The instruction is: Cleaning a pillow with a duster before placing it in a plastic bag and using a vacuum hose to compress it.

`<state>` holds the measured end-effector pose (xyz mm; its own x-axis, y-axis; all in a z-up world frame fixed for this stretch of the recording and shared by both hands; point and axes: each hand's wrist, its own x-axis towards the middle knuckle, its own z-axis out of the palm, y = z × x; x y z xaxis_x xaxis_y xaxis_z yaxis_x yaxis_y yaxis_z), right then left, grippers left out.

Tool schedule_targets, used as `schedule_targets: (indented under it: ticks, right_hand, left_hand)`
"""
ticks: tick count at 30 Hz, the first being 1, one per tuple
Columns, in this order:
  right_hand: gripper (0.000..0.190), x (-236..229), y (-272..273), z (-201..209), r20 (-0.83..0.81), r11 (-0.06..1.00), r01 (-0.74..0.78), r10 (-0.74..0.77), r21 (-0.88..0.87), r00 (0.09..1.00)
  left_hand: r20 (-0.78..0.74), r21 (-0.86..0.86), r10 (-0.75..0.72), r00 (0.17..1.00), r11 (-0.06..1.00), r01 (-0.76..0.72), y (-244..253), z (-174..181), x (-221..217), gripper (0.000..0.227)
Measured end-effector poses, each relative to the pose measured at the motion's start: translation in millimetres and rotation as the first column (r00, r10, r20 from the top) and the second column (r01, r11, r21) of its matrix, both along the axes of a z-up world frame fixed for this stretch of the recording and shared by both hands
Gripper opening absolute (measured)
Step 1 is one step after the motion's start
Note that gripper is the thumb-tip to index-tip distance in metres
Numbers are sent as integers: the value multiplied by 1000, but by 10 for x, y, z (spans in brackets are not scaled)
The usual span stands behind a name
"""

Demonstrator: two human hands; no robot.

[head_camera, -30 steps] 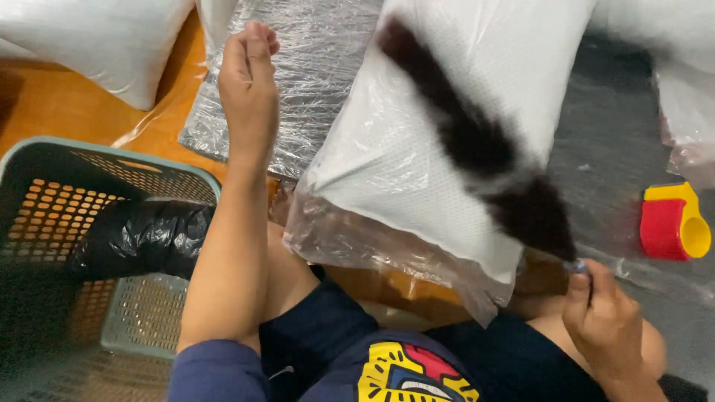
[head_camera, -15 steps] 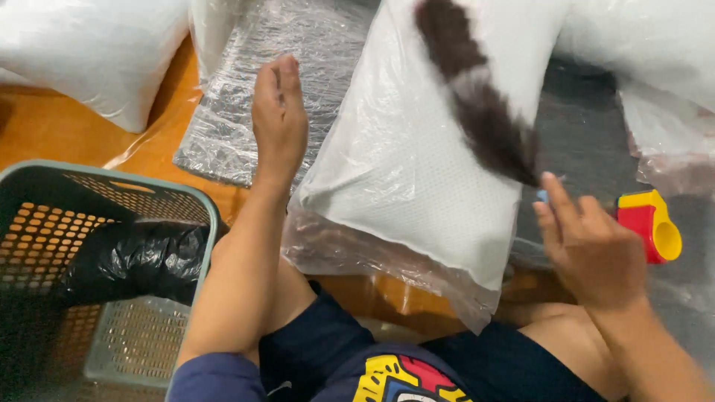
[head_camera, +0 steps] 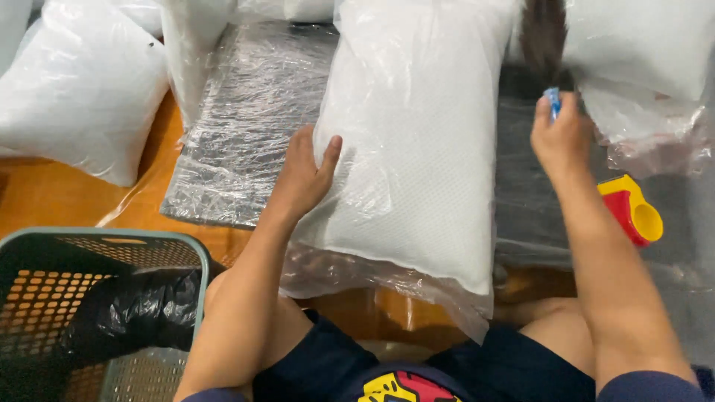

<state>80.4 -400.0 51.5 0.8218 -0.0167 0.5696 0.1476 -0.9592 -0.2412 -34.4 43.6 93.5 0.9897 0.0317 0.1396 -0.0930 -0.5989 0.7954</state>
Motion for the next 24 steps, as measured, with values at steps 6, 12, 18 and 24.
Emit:
schedule_targets:
  ticks: [6, 12, 18, 24]
  right_hand:
    - [38, -273, -550, -942, -533, 944, 259, -116, 202, 838]
    - [44, -931, -118, -878, -313, 837, 20, 182, 546, 932]
    - [52, -1140, -90, -809, -605, 937, 212, -1, 278, 796]
    - [43, -1429, -211, -841, -336, 958, -74, 169, 277, 927]
  left_hand:
    - [-410, 175, -116, 905, 963, 203, -31, -65, 127, 105]
    - [-502, 173, -104, 859, 961, 217, 66, 83, 105, 105]
    - [-530, 225, -71, 845, 949, 221, 48, 120, 97, 99]
    - [-524, 263, -52, 850, 939, 219, 92, 26, 152, 98]
